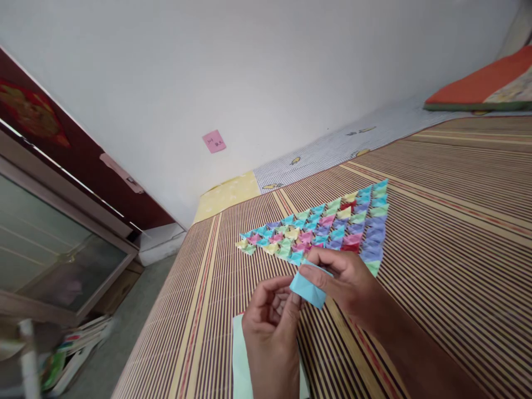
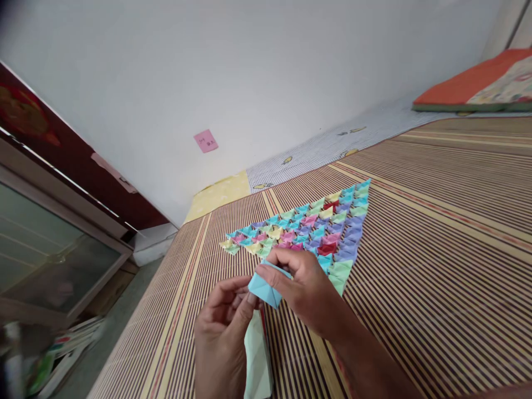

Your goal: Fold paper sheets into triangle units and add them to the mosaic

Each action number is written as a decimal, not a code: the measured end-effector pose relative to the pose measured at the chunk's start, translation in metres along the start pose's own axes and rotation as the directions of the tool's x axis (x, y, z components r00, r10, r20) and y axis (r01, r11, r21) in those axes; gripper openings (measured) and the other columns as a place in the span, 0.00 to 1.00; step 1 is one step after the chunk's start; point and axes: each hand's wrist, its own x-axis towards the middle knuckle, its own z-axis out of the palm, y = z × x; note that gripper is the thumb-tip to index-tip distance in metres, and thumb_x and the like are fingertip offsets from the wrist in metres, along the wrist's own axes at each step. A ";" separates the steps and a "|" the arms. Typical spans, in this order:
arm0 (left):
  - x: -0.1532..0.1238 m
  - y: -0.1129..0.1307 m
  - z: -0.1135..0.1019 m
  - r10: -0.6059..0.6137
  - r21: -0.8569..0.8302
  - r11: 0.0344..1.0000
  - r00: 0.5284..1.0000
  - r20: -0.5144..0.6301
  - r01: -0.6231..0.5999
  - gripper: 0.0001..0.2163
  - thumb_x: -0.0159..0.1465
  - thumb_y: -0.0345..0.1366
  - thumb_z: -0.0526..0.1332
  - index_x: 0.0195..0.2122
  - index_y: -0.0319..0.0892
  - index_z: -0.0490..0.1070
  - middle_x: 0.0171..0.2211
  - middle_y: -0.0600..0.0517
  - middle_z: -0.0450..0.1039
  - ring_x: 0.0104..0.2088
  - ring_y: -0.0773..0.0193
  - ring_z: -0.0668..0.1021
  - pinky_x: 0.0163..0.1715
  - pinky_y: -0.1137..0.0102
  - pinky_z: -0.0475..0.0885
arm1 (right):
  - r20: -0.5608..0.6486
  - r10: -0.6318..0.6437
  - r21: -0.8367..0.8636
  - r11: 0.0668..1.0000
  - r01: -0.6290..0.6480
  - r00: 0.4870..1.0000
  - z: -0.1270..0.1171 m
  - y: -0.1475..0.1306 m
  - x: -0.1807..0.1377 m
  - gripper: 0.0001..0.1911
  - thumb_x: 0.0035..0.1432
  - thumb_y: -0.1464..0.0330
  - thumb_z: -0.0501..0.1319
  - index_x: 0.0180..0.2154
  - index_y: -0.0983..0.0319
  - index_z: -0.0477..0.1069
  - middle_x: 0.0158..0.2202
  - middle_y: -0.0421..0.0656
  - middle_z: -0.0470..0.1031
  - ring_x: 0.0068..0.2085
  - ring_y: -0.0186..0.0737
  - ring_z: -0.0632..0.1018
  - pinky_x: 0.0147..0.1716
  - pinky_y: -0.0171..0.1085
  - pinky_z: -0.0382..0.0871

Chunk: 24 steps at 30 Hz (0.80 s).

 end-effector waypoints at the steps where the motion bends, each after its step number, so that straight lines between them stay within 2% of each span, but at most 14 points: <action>1: 0.000 -0.001 0.000 0.009 0.016 1.000 1.000 -0.009 -0.009 0.12 0.56 0.40 0.74 0.37 0.41 0.79 0.29 0.51 0.78 0.31 0.65 0.79 0.33 0.74 0.75 | -0.011 -0.012 -0.042 0.999 0.011 1.000 0.000 -0.001 0.000 0.18 0.66 0.58 0.61 0.26 0.61 0.67 0.23 0.36 0.63 0.27 0.33 0.65 0.26 0.33 0.60; 4: 0.000 -0.004 -0.001 0.032 0.031 0.999 0.999 -0.020 -0.032 0.12 0.56 0.40 0.74 0.37 0.40 0.79 0.29 0.50 0.79 0.31 0.64 0.80 0.33 0.73 0.76 | 0.004 -0.021 -0.128 0.991 0.022 1.000 0.000 -0.003 -0.002 0.19 0.64 0.60 0.62 0.24 0.60 0.63 0.23 0.34 0.58 0.26 0.32 0.61 0.25 0.33 0.55; 7: 0.000 -0.006 -0.001 0.025 0.008 1.000 1.000 -0.017 -0.025 0.11 0.55 0.39 0.75 0.35 0.40 0.79 0.28 0.50 0.80 0.29 0.63 0.81 0.32 0.72 0.77 | 0.050 -0.004 -0.129 0.992 0.010 0.999 -0.001 -0.005 -0.002 0.18 0.65 0.59 0.61 0.25 0.60 0.64 0.23 0.35 0.60 0.26 0.33 0.62 0.25 0.34 0.56; 12: 0.000 -0.002 0.000 -0.056 -0.031 0.998 0.998 -0.008 0.056 0.12 0.56 0.42 0.74 0.35 0.39 0.80 0.30 0.48 0.81 0.30 0.62 0.83 0.34 0.70 0.80 | 0.036 0.040 -0.121 0.992 -0.035 0.999 -0.004 -0.003 -0.002 0.18 0.62 0.59 0.63 0.25 0.60 0.64 0.23 0.35 0.60 0.26 0.33 0.62 0.25 0.33 0.56; 15: 0.002 -0.001 0.000 -0.120 -0.062 0.991 0.992 0.025 0.121 0.13 0.54 0.41 0.76 0.33 0.38 0.79 0.29 0.49 0.81 0.29 0.63 0.82 0.32 0.72 0.79 | 0.035 0.041 -0.118 0.992 -0.037 0.999 -0.003 -0.002 -0.001 0.18 0.60 0.60 0.65 0.24 0.60 0.63 0.23 0.35 0.59 0.26 0.33 0.61 0.24 0.33 0.55; 17: 0.004 -0.004 0.000 -0.120 -0.088 0.989 0.993 -0.012 0.118 0.13 0.53 0.39 0.77 0.31 0.38 0.78 0.28 0.50 0.80 0.29 0.65 0.82 0.32 0.75 0.78 | 0.033 0.066 -0.023 0.998 -0.065 0.997 -0.003 -0.002 0.001 0.15 0.60 0.58 0.65 0.28 0.60 0.67 0.24 0.35 0.62 0.26 0.33 0.63 0.25 0.33 0.57; 20: 0.006 -0.008 0.001 -0.094 -0.204 0.977 0.984 -0.149 0.062 0.14 0.50 0.38 0.78 0.31 0.39 0.77 0.28 0.52 0.79 0.29 0.66 0.82 0.33 0.75 0.78 | 0.083 0.116 0.126 0.984 -0.126 0.990 -0.002 0.000 0.002 0.14 0.60 0.57 0.66 0.33 0.61 0.69 0.26 0.35 0.67 0.27 0.34 0.68 0.28 0.33 0.62; 22: 0.007 -0.010 0.003 -0.109 -0.321 0.947 0.970 -0.215 0.036 0.15 0.48 0.37 0.79 0.32 0.39 0.77 0.29 0.52 0.79 0.31 0.66 0.82 0.34 0.74 0.78 | 0.128 0.119 0.137 0.981 -0.136 0.985 -0.001 0.001 0.001 0.15 0.59 0.58 0.67 0.30 0.61 0.69 0.25 0.36 0.68 0.28 0.33 0.68 0.29 0.33 0.63; 24: 0.008 -0.010 0.003 -0.155 -0.415 0.908 0.965 -0.209 0.056 0.18 0.46 0.36 0.80 0.36 0.40 0.79 0.33 0.50 0.81 0.32 0.66 0.82 0.35 0.73 0.78 | 0.124 0.100 0.113 0.987 -0.114 0.987 0.001 0.002 0.000 0.16 0.59 0.59 0.68 0.28 0.61 0.68 0.25 0.36 0.67 0.28 0.33 0.67 0.29 0.33 0.61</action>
